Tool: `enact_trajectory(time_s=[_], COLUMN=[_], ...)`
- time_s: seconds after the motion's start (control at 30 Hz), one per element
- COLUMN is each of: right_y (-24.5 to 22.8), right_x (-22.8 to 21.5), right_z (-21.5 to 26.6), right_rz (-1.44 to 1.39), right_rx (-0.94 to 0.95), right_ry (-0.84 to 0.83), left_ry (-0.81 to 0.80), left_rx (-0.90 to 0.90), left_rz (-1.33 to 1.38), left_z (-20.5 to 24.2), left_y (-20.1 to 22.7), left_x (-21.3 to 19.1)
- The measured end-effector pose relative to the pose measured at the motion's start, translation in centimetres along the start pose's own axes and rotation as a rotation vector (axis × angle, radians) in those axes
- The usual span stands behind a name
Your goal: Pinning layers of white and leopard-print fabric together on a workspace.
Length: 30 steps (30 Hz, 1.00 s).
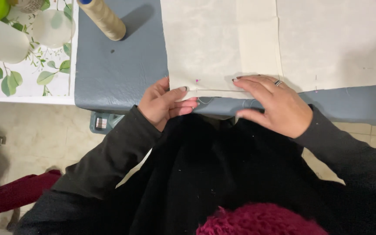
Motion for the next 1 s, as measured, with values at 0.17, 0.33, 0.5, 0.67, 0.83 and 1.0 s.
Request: enact_trajectory(time_s=[0.17, 0.33, 0.5, 0.67, 0.83, 1.0], right_y=[0.3, 0.2, -0.1, -0.9, -1.3, -1.2], right_x=[-0.6, -1.3, -1.0, -0.3, 0.4, -0.3], right_z=[1.4, 2.5, 3.8, 5.4, 7.0, 8.8], right_rz=[0.134, 0.177, 0.229, 0.277, 0.317, 0.317], right_rx=[0.093, -0.061, -0.133, -0.177, -0.122, -0.061], right_ry=[0.07, 0.061, 0.009, 0.063, 0.099, 0.1], left_ry=[-0.002, 0.112, 0.448, 0.724, 0.344, 0.327], left_rx=[0.038, 0.2, 0.389, 1.23, 1.144, 1.096], left_rz=[0.041, -0.23, -0.683, -1.415, -1.605, -1.607], left_z=[0.8, 1.2, 5.0, 8.7, 2.8, 0.6], left_y=[0.5, -0.1, 1.0, 1.2, -3.0, -4.8], left_x=[0.5, -0.7, -0.4, 7.5, 14.3, 14.5])
Point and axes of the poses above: each hand's wrist, its own z-axis away from the middle knuckle, its own x-axis out of the palm, y = z × x, the point moved 6 cm from there along -z, towards the middle knuckle, and after that the axes turned 12 degrees about -x, right-handed, at the moved point
